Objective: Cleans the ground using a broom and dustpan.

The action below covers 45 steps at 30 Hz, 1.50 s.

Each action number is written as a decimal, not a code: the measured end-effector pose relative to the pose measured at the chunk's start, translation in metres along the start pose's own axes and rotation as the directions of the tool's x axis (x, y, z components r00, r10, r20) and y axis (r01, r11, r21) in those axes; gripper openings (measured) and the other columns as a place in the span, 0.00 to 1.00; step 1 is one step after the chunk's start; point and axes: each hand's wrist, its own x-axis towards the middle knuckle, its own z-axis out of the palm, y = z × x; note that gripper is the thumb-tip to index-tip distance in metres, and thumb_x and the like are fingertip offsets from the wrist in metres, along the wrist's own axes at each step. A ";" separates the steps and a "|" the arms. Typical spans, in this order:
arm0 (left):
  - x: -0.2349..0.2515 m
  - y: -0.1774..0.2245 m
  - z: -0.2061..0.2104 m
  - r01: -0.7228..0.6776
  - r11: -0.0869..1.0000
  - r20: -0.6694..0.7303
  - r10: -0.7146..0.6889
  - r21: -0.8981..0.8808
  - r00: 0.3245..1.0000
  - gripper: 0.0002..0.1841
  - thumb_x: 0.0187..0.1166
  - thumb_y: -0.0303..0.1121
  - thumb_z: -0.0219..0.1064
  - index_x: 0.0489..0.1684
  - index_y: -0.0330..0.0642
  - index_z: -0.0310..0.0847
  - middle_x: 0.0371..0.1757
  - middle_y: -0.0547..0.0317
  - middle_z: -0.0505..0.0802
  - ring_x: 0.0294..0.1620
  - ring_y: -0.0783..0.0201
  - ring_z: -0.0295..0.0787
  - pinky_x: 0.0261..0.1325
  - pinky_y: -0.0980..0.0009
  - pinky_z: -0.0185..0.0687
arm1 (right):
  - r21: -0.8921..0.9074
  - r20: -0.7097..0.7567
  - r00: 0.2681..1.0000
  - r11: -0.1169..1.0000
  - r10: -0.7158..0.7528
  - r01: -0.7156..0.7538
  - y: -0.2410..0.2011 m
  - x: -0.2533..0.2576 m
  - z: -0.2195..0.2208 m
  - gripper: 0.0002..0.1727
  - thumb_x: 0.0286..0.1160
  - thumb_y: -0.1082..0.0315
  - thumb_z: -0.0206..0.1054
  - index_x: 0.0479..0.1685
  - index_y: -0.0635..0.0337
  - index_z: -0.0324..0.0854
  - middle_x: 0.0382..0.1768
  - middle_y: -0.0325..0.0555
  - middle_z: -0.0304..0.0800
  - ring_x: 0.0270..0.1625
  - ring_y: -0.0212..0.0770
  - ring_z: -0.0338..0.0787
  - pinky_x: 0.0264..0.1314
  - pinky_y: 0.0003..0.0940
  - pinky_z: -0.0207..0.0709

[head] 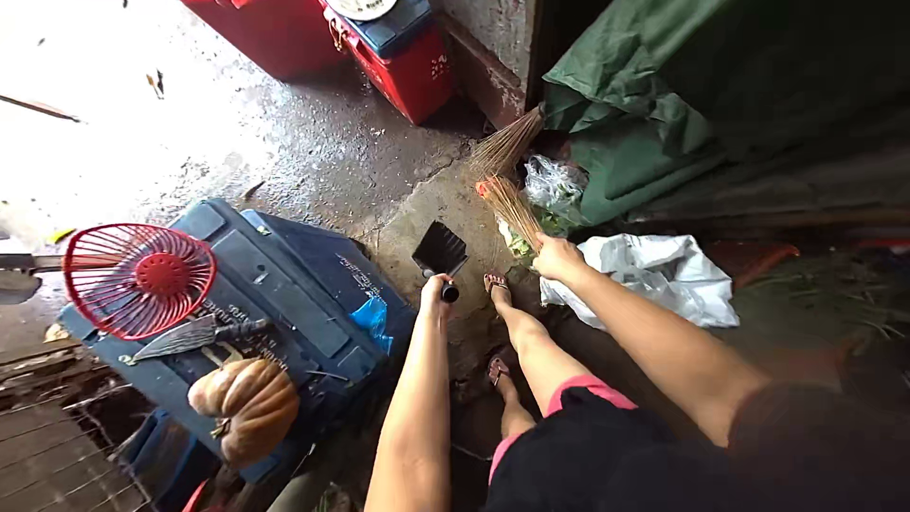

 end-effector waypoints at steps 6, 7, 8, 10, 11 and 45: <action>0.087 -0.010 0.024 0.153 0.953 -0.019 -0.164 -0.263 0.986 0.08 0.70 0.17 0.52 0.34 0.42 0.64 0.19 0.58 0.74 0.11 0.70 0.69 0.13 0.80 0.71 | -0.181 0.112 0.993 0.982 -0.036 0.056 -0.017 0.133 0.016 0.40 0.70 0.63 0.72 0.87 0.57 0.67 0.68 0.68 0.84 0.70 0.69 0.84 0.65 0.71 0.76; 0.092 -0.008 0.024 0.166 0.945 -0.029 -0.182 -0.283 0.983 0.07 0.71 0.17 0.52 0.34 0.42 0.64 0.19 0.58 0.74 0.11 0.71 0.69 0.13 0.80 0.70 | -0.244 0.163 0.984 0.964 -0.067 0.106 -0.013 0.128 0.020 0.42 0.68 0.63 0.72 0.89 0.55 0.65 0.67 0.67 0.85 0.68 0.69 0.85 0.64 0.70 0.77; 0.094 -0.004 0.025 0.173 0.939 -0.038 -0.192 -0.296 0.981 0.07 0.71 0.18 0.52 0.34 0.41 0.64 0.18 0.58 0.74 0.11 0.70 0.69 0.13 0.80 0.70 | -0.282 0.198 0.976 0.949 -0.089 0.144 -0.008 0.111 0.021 0.42 0.69 0.64 0.71 0.90 0.53 0.64 0.65 0.66 0.86 0.67 0.68 0.86 0.63 0.70 0.78; 0.097 0.009 0.026 0.169 0.942 -0.038 -0.188 -0.290 0.981 0.06 0.76 0.20 0.51 0.32 0.41 0.65 0.17 0.59 0.75 0.10 0.71 0.70 0.14 0.81 0.71 | -0.304 0.235 0.968 0.940 -0.083 0.154 0.002 0.066 0.006 0.40 0.76 0.61 0.66 0.92 0.45 0.61 0.64 0.63 0.87 0.67 0.66 0.86 0.64 0.68 0.77; 0.099 0.013 0.025 0.167 0.945 -0.037 -0.184 -0.283 0.982 0.05 0.77 0.21 0.51 0.32 0.41 0.66 0.16 0.59 0.75 0.10 0.71 0.70 0.14 0.81 0.70 | -0.300 0.241 0.968 0.943 -0.070 0.143 0.006 0.044 -0.005 0.39 0.78 0.61 0.64 0.93 0.42 0.59 0.63 0.62 0.88 0.66 0.66 0.87 0.64 0.68 0.77; -0.252 -0.091 -0.147 -0.242 0.874 0.447 0.033 0.421 0.894 0.46 0.73 0.15 0.48 0.95 0.52 0.31 0.38 0.57 0.81 0.15 0.72 0.73 0.12 0.77 0.70 | 0.129 0.084 0.963 0.961 -0.255 0.243 0.238 -0.317 0.092 0.44 0.76 0.59 0.67 0.95 0.27 0.54 0.66 0.60 0.87 0.66 0.62 0.87 0.68 0.65 0.76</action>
